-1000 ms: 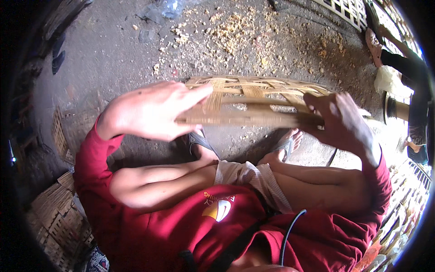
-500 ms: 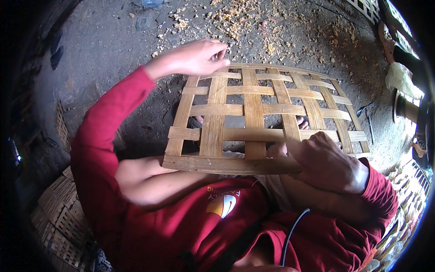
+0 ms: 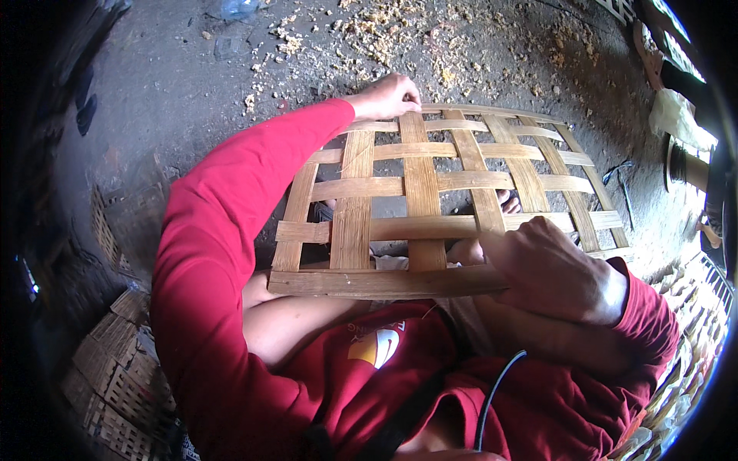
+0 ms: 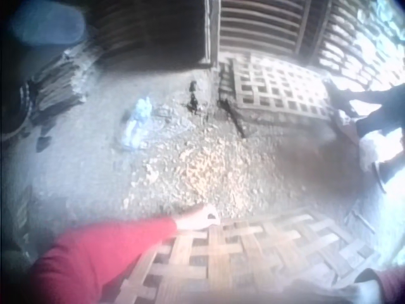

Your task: The person sits on the floor and fills a rectangular woven tray with granular material from a plastic bag. They spread the material evenly, cover the tray with a plastic sheet, and then remove the sheet to reveal the filled tray.

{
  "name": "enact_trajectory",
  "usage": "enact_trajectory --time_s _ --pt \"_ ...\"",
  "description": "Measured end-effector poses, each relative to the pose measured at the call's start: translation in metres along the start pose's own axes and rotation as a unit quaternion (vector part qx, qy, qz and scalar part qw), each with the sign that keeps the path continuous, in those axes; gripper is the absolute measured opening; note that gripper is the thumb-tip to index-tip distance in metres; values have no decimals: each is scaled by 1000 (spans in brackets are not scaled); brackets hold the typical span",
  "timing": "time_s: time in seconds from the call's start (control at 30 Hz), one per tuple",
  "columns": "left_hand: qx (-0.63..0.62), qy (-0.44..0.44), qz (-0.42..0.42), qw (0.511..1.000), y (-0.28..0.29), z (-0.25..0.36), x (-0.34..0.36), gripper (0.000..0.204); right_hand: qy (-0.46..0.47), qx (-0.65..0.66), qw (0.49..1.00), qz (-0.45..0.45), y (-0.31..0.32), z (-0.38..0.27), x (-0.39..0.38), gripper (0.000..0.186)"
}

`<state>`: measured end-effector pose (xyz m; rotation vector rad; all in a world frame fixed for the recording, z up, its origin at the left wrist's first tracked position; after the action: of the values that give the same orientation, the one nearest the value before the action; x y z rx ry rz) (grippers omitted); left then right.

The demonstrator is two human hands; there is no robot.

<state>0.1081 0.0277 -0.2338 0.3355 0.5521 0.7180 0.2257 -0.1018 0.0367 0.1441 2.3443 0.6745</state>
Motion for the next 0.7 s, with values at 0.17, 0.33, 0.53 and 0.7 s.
enact_trajectory --time_s 0.17,0.33,0.53,0.7 --pt "-1 -32 38 999 10 -11 -13 14 5 4 1000 -8 2 -2 0 27" --pt "6 -64 105 992 9 -5 -19 13 -8 -25 999 -22 -4 2 6 40" --pt "-9 -26 84 996 8 -1 -16 11 -25 -27 999 -28 -1 -3 5 26" --pt "22 -106 130 986 -2 -1 -12 17 -9 -7 999 -40 3 -8 8 10"
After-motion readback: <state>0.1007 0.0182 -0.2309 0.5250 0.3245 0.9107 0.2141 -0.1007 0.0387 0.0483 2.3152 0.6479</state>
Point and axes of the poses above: each hand's wrist, its own x-axis towards the middle knuckle, its own y-axis out of the back of the hand, z = x × y, the point moved 9 cm from there along x, towards the middle knuckle, and after that the axes turned 3 degrees about -x, right-handed, at the moved point
